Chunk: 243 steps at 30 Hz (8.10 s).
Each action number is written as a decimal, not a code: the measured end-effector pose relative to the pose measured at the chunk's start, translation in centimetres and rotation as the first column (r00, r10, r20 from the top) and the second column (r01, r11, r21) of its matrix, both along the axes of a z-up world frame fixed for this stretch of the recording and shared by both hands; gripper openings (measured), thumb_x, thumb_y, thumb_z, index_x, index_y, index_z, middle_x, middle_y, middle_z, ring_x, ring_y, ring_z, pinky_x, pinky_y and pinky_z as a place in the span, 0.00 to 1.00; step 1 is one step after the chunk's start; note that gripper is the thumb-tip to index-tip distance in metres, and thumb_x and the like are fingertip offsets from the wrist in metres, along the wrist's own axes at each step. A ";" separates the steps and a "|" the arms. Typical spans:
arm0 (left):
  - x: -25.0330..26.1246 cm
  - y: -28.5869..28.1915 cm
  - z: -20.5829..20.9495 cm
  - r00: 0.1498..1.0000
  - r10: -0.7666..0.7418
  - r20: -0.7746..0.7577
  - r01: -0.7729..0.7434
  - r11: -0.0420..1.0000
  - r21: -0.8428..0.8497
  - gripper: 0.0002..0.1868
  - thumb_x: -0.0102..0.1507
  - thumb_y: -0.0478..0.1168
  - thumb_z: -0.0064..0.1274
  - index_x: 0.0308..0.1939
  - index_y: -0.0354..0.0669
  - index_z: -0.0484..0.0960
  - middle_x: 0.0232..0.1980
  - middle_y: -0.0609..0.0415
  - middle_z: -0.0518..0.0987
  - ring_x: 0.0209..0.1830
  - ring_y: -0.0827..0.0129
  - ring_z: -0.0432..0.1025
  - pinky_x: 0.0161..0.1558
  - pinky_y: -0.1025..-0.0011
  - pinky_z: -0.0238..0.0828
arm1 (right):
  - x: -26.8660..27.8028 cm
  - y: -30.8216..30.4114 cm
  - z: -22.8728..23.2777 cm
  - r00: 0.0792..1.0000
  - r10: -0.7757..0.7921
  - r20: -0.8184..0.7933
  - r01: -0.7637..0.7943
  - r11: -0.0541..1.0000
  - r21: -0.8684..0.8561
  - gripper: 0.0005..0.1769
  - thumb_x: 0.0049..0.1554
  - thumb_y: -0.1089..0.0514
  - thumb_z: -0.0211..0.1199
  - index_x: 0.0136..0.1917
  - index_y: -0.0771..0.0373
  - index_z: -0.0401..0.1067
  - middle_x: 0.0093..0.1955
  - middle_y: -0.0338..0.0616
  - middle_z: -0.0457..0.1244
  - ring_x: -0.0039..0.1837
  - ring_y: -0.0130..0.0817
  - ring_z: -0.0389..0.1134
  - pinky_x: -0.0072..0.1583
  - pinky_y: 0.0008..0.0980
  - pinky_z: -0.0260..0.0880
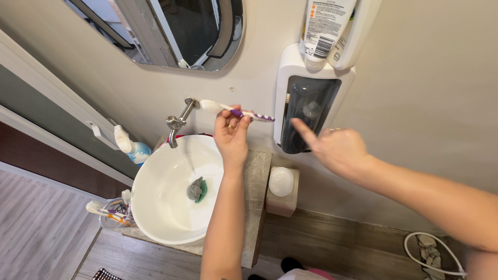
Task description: The person cleans a bathroom sink area using a green cloth and a spray bottle. They wipe the wall-mounted dispenser, the countertop, the sink basin, and the faucet, then rinse and wipe toothbrushes before returning them to a holder. The person also wipes the soap dish and surrounding surfaces.
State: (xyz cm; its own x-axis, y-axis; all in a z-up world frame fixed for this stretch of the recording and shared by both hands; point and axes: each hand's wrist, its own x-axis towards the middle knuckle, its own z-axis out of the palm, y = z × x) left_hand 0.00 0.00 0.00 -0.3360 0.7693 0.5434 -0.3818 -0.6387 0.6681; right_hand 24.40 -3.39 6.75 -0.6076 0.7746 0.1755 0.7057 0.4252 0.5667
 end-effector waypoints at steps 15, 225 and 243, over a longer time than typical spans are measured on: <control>5.2 4.0 1.7 0.855 -0.064 -0.514 -0.088 0.960 -0.265 0.22 0.62 0.26 0.58 0.60 0.33 0.74 0.42 0.51 0.85 0.38 0.73 0.80 0.43 0.76 0.78 | 0.4 -0.3 -1.1 0.983 0.077 -0.167 -0.086 0.995 -0.046 0.42 0.50 0.57 0.59 0.79 0.51 0.59 0.29 0.41 0.66 0.30 0.36 0.70 0.31 0.37 0.69; -21.6 -1.0 -26.4 0.893 0.431 0.132 -0.090 0.458 -0.885 0.35 0.67 0.66 0.36 0.71 0.50 0.70 0.62 0.54 0.69 0.56 0.57 0.64 0.50 0.52 0.68 | -38.9 14.4 -23.4 0.544 -0.127 -0.830 -0.649 0.563 -0.511 0.24 0.56 0.44 0.73 0.41 0.70 0.76 0.33 0.54 0.67 0.36 0.45 0.68 0.42 0.41 0.68; -21.6 3.1 -24.1 0.797 0.213 0.565 0.137 0.847 -0.513 0.21 0.67 0.28 0.36 0.59 0.52 0.75 0.42 0.55 0.80 0.31 0.72 0.70 0.28 0.71 0.67 | -37.4 13.7 -14.8 0.486 -0.723 -0.491 -0.700 0.013 -0.714 0.13 0.52 0.61 0.71 0.50 0.68 0.75 0.44 0.47 0.72 0.43 0.30 0.74 0.46 0.27 0.77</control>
State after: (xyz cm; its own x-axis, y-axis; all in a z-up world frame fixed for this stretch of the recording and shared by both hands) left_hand -21.58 3.14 -24.11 -0.4822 0.8444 -0.2333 -0.7845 -0.2977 0.5440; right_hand -13.01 10.27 -8.04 -0.7463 0.5708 -0.3424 0.3416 -0.1131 -0.9330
